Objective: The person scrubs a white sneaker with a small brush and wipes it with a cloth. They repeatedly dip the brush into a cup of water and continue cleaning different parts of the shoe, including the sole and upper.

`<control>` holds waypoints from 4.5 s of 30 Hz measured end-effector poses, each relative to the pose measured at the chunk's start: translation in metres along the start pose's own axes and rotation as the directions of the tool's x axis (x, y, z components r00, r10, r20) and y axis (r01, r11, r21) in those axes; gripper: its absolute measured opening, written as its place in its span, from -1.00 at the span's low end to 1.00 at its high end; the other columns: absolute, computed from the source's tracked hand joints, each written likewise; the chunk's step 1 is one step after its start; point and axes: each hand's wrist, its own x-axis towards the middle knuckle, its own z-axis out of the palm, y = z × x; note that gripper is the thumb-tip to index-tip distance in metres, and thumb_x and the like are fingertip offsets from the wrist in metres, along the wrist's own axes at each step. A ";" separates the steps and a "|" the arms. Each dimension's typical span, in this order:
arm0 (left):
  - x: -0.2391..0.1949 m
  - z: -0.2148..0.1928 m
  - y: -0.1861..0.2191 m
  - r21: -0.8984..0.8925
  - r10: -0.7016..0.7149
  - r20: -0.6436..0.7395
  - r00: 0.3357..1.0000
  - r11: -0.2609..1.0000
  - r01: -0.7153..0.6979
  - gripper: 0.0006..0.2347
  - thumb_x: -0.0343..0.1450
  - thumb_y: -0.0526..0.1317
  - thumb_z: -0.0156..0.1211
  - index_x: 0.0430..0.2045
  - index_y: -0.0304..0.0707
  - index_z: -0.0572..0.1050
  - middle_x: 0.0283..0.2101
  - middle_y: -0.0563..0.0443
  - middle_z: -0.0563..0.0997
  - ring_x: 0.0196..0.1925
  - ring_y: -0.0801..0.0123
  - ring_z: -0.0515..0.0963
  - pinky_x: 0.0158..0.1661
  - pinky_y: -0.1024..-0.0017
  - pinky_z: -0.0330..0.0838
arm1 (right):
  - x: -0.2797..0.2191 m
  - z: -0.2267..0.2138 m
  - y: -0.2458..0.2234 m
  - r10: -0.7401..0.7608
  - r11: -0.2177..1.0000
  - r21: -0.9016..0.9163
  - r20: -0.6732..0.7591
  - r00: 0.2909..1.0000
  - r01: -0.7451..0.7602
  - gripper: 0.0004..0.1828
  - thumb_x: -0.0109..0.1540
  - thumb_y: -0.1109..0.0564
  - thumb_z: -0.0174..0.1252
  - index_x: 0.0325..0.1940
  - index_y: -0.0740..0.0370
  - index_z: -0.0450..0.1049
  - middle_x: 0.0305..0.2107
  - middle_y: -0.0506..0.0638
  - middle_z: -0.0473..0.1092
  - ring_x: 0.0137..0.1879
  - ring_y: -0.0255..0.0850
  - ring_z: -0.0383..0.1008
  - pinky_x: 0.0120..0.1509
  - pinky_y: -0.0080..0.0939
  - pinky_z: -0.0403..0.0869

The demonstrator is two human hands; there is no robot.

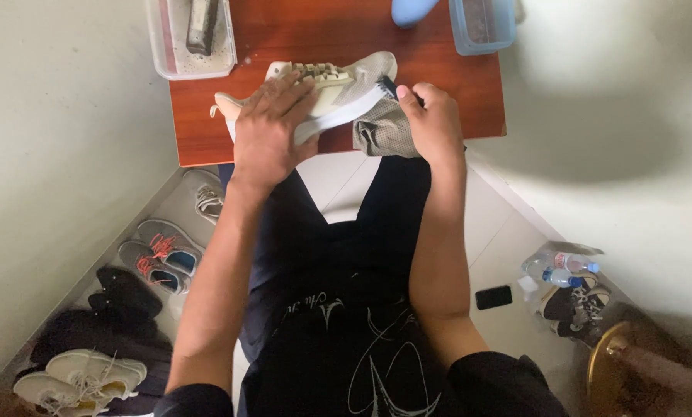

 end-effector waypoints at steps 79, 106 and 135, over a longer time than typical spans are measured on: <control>0.099 -0.037 0.045 -0.514 -0.433 -0.043 0.901 0.783 0.351 -0.36 0.31 -0.23 0.34 0.27 -0.31 0.13 0.23 -0.25 0.35 0.28 -0.09 0.37 0.27 0.07 0.26 | 0.015 -0.066 -0.064 -0.124 0.825 0.516 -0.231 0.965 0.229 -0.56 0.45 -0.21 -0.13 -0.28 0.14 0.35 -0.47 -0.12 0.24 -0.33 -0.34 0.19 -0.24 -0.35 0.13; 0.085 -0.009 0.115 -0.668 -0.296 -0.260 0.919 0.742 0.050 -0.55 0.39 -0.15 0.39 0.16 -0.21 0.41 0.20 -0.10 0.57 0.27 0.11 0.56 0.40 -0.11 0.10 | -0.019 -0.113 -0.121 -0.908 0.379 -0.592 -0.087 0.411 0.711 -0.70 0.29 0.12 0.28 -0.50 0.05 0.38 -0.54 -0.10 0.25 -0.26 -0.17 0.20 0.05 -0.06 0.18; 0.088 -0.019 0.129 -0.641 -0.287 -0.266 0.920 0.765 0.053 -0.56 0.32 -0.23 0.42 0.10 -0.25 0.48 0.09 -0.14 0.63 0.25 0.04 0.56 0.38 -0.16 0.12 | -0.027 -0.099 -0.085 -0.870 0.486 -0.588 -0.258 0.419 0.646 -0.62 0.36 0.15 0.18 -0.56 0.16 0.33 -0.59 -0.13 0.20 -0.31 -0.13 0.28 -0.04 -0.09 0.20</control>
